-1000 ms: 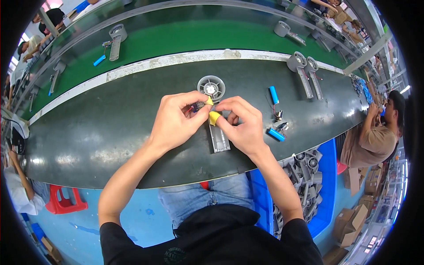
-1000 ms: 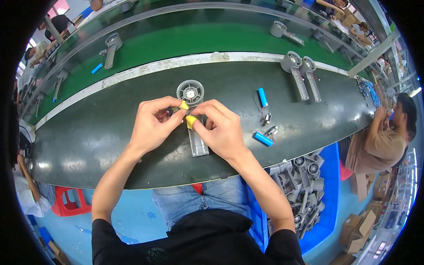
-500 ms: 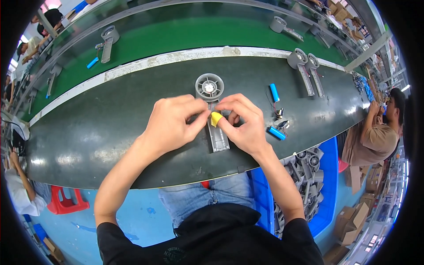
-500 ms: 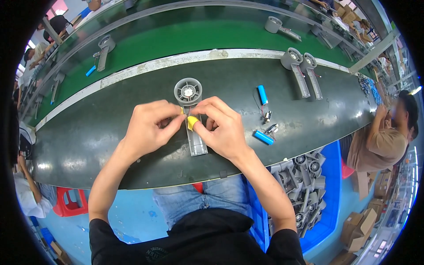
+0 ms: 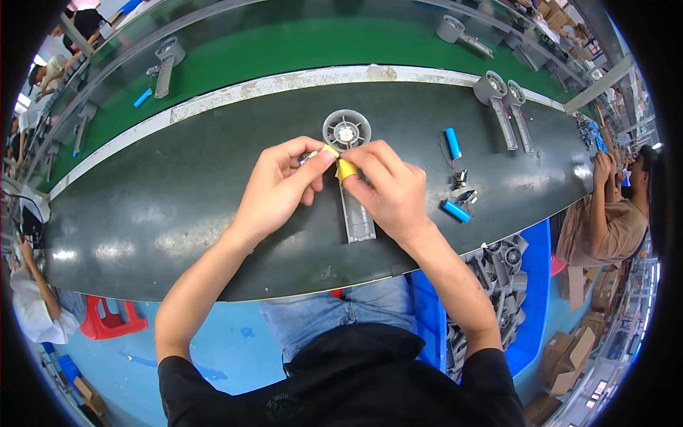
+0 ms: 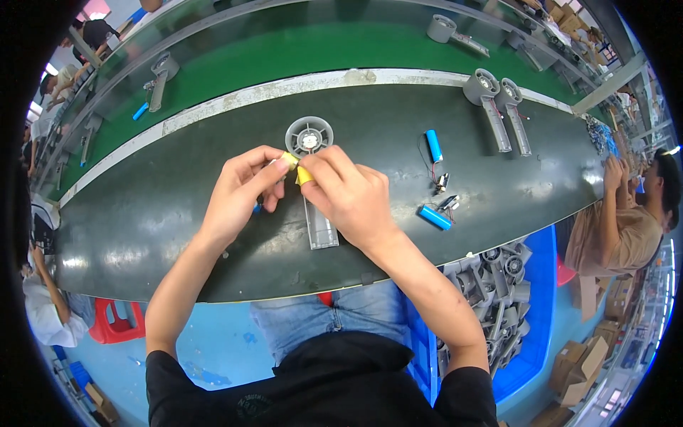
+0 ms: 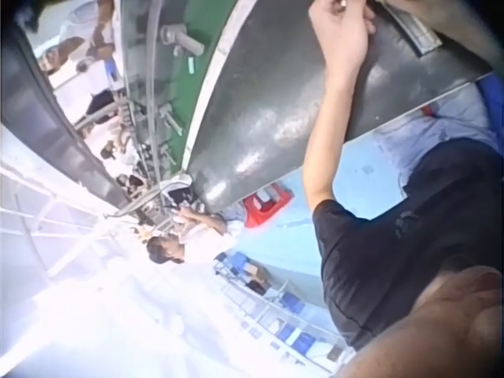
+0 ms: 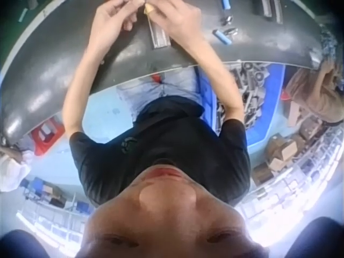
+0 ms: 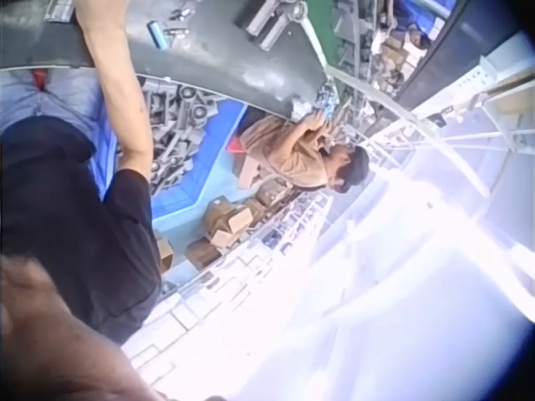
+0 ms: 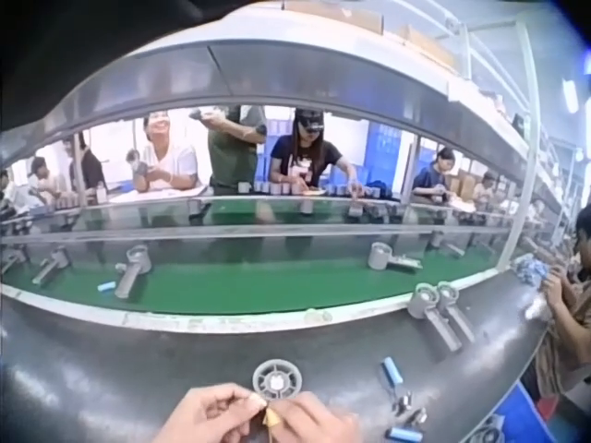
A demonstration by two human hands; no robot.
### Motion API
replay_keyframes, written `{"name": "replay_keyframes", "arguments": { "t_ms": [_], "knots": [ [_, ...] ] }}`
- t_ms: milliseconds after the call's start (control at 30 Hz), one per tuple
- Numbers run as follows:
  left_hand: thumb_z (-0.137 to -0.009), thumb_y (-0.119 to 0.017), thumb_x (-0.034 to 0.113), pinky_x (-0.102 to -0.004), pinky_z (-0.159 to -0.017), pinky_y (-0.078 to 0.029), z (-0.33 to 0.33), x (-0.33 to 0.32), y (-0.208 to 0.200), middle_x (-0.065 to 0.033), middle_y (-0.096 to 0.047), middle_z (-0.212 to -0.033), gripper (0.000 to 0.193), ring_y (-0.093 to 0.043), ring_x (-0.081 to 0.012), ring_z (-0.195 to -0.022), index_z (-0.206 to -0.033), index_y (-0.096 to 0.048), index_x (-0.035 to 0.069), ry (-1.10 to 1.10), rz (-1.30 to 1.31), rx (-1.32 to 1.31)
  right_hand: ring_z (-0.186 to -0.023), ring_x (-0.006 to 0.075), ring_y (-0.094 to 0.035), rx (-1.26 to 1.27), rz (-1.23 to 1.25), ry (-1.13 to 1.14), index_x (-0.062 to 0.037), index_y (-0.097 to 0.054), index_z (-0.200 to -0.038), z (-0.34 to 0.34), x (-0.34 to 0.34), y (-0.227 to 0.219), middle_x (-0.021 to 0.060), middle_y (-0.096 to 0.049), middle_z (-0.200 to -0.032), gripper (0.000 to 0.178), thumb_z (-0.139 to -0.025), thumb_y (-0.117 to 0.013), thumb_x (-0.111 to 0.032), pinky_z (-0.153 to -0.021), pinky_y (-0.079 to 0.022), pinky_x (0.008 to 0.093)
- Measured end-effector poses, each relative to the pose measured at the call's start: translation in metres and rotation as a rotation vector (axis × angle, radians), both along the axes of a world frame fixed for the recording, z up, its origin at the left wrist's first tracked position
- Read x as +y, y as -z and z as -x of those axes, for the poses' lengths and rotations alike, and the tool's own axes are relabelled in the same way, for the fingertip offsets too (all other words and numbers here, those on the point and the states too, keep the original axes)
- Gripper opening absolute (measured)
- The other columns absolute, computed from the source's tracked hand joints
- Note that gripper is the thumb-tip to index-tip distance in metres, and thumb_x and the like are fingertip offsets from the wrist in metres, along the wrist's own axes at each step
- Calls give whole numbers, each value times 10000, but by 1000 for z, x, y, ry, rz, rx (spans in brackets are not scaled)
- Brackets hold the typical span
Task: The person assembles small yellow and blue electronic components by hand at a manual assembly station.
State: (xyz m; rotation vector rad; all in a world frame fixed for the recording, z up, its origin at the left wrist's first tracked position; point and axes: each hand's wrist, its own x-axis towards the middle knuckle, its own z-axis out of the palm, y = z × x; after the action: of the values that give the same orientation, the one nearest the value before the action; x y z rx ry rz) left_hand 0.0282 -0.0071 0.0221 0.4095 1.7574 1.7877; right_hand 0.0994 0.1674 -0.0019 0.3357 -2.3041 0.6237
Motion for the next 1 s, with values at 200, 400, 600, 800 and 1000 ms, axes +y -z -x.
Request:
{"name": "replay_keyframes", "arguments": {
  "t_ms": [200, 400, 600, 800, 1000],
  "knots": [
    [-988, -553, 75, -302, -789, -520, -24, -8, 17, -118, -706, -981, 250, -655, -156, -877, -1206, -588, -43, -155, -129, 274, -499, 42, -493, -90, 281, -8, -31, -700, -945, 0, -1, 5, 23, -653, -896, 210, -746, -739, 22, -431, -388, 222],
    [-890, -654, -20, -286, -752, -525, -23, -7, 25, -141, -687, -988, 216, -671, -198, -856, -1101, -668, -65, -165, 13, 654, -499, 27, -452, -98, 347, -90, -3, -694, -954, -1, -2, 7, 42, -637, -901, 223, -740, -731, 48, -439, -358, 217],
    [-864, -683, -35, -280, -727, -531, -26, -5, 25, -128, -680, -1015, 229, -669, -192, -840, -1093, -688, -44, -184, 44, 739, -499, 30, -447, -95, 339, -81, 1, -691, -953, -2, -4, 7, 44, -632, -900, 227, -735, -722, 57, -441, -356, 219],
    [-839, -704, -43, -292, -705, -532, -27, -4, 26, -130, -679, -1014, 241, -671, -207, -831, -1080, -697, -35, -186, 64, 806, -502, 47, -475, -82, 304, -73, -7, -691, -943, -3, -3, 7, 41, -635, -885, 233, -720, -728, 49, -443, -377, 224],
    [-811, -721, -43, -313, -681, -532, -29, -9, 28, -140, -686, -991, 245, -670, -248, -809, -1054, -703, -29, -175, 122, 911, -523, 95, -531, -52, 123, -88, -36, -695, -905, -4, 1, 4, 32, -647, -860, 249, -672, -748, 33, -454, -429, 238]
  ]
}}
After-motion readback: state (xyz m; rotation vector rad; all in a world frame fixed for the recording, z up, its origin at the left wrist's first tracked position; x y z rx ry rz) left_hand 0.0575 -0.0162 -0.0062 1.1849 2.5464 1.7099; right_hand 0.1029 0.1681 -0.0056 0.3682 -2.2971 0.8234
